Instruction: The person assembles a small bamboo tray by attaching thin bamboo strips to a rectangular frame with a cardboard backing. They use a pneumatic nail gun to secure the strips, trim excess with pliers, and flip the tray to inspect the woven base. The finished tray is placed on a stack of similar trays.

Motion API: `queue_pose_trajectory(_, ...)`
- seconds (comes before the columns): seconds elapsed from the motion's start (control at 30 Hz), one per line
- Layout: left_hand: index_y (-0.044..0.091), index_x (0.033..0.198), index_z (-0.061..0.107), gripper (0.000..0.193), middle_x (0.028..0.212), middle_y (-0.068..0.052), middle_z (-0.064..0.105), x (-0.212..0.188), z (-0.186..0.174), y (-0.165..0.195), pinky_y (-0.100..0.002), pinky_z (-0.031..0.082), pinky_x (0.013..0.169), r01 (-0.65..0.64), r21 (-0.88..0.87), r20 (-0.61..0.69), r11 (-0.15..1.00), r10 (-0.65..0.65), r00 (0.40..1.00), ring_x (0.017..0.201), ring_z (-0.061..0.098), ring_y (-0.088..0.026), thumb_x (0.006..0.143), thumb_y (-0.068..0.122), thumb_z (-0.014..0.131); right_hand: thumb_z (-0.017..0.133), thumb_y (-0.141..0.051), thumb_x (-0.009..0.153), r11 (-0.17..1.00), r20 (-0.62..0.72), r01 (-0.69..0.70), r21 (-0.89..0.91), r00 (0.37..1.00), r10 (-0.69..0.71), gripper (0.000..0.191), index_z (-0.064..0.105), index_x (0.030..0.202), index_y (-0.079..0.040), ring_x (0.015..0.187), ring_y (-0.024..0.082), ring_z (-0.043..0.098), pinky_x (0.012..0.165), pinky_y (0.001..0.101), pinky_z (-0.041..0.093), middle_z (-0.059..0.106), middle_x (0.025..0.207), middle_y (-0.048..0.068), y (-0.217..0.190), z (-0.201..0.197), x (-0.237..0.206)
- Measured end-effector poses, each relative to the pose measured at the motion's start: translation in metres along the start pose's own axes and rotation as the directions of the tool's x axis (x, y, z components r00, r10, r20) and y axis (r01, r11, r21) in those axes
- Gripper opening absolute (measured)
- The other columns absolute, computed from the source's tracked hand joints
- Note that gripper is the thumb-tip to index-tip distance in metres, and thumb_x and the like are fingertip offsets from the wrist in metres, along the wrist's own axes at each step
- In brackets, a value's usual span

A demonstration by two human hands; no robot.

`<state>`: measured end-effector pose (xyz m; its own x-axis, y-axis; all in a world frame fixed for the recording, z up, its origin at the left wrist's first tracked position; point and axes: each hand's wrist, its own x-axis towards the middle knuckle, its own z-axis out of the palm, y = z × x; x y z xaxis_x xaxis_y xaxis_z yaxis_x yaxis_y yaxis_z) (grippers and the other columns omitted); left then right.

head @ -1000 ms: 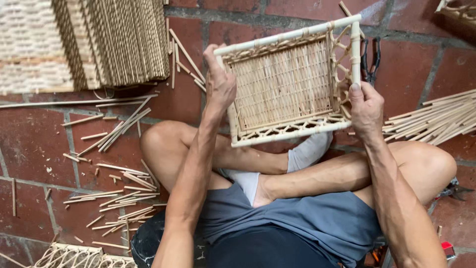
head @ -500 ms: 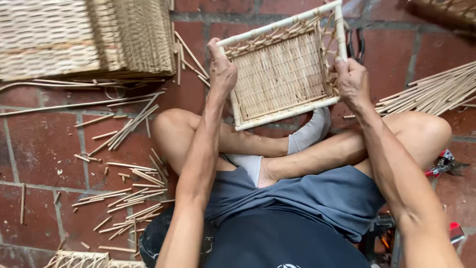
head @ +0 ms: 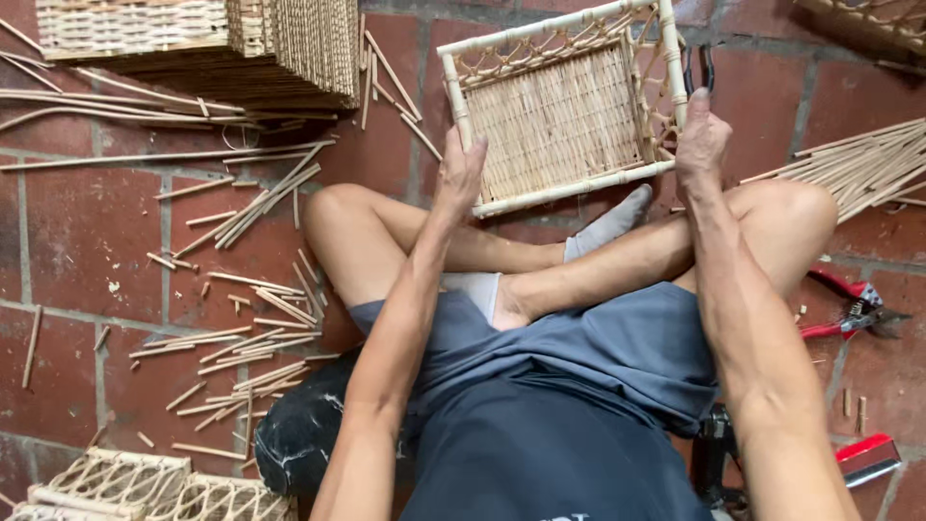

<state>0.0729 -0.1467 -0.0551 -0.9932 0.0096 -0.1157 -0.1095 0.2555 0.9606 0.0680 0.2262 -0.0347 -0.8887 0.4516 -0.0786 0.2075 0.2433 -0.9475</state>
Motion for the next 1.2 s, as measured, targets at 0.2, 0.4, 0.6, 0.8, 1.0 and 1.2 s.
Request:
queue_pose_trajectory(0.2,0.002,0.135,0.046,0.043,0.118,-0.031,0.066,-0.008,-0.005,0.029,-0.050,0.051,0.089,-0.053,0.183,0.031,0.982,0.048,0.998,0.109,0.065,-0.048,0.104,0.030,0.056,0.051,-0.056,0.111,0.982,-0.126,-0.114,-0.153,0.988,0.095,0.065,0.071,0.084,-0.001,0.059,0.011,0.057,0.051,0.0334,0.045,0.060,0.068,0.002,-0.004,0.017,0.005)
queue_pose_trajectory(0.4,0.003,0.137,0.050,0.045,0.122,-0.028,0.066,-0.016,-0.018,0.055,-0.049,0.051,0.096,-0.070,0.204,0.063,0.976,0.058,0.996,0.115,0.065,-0.044,0.103,0.031,0.058,0.046,-0.058,0.109,0.916,0.165,-0.255,0.308,0.963,0.212,0.068,0.072,0.117,0.004,0.072,0.014,0.069,0.062,0.0306,0.056,0.075,0.090,0.007,-0.020,-0.008,-0.011)
queue_pose_trajectory(0.6,-0.002,0.153,0.041,0.058,0.138,-0.018,0.054,-0.099,-0.031,0.092,-0.041,0.048,0.106,-0.293,0.035,-0.019,0.955,0.294,0.956,0.126,0.056,-0.031,0.108,0.030,0.060,0.049,-0.062,0.110,0.854,0.289,-0.078,0.514,0.953,-0.086,0.085,0.053,0.146,0.014,0.108,0.019,0.069,0.100,0.0314,0.059,0.068,0.123,0.017,-0.083,-0.079,-0.090)
queue_pose_trajectory(0.8,-0.002,0.151,0.043,0.063,0.122,-0.008,0.059,-0.150,-0.076,0.161,-0.027,0.053,0.086,-0.111,-0.313,0.057,0.943,0.135,0.989,0.104,0.059,-0.014,0.102,0.031,0.066,0.046,-0.072,0.104,0.933,0.241,0.126,0.338,0.946,-0.215,0.101,0.053,0.144,0.020,0.093,0.020,0.067,0.083,0.0298,0.058,0.068,0.116,0.021,-0.162,-0.106,-0.147)
queue_pose_trajectory(1.0,-0.002,0.145,0.055,0.064,0.119,-0.007,0.065,-0.192,-0.107,0.182,-0.025,0.052,0.096,-0.083,-0.240,-0.074,0.967,0.068,0.995,0.110,0.062,-0.013,0.097,0.036,0.072,0.045,-0.075,0.099,0.928,0.358,0.115,0.355,0.900,-0.249,0.105,0.048,0.138,0.021,0.103,0.024,0.064,0.093,0.0336,0.054,0.064,0.119,0.023,-0.173,-0.080,-0.162)
queue_pose_trajectory(1.2,-0.002,0.140,0.057,0.064,0.118,-0.006,0.064,-0.221,-0.133,0.180,-0.027,0.053,0.098,-0.079,-0.196,-0.187,0.977,0.042,0.981,0.109,0.062,-0.014,0.094,0.037,0.079,0.063,-0.054,0.109,0.849,0.383,0.011,0.528,0.889,-0.249,0.079,0.056,0.138,0.019,0.107,0.022,0.069,0.098,0.0320,0.056,0.069,0.122,0.020,-0.136,-0.044,-0.159)
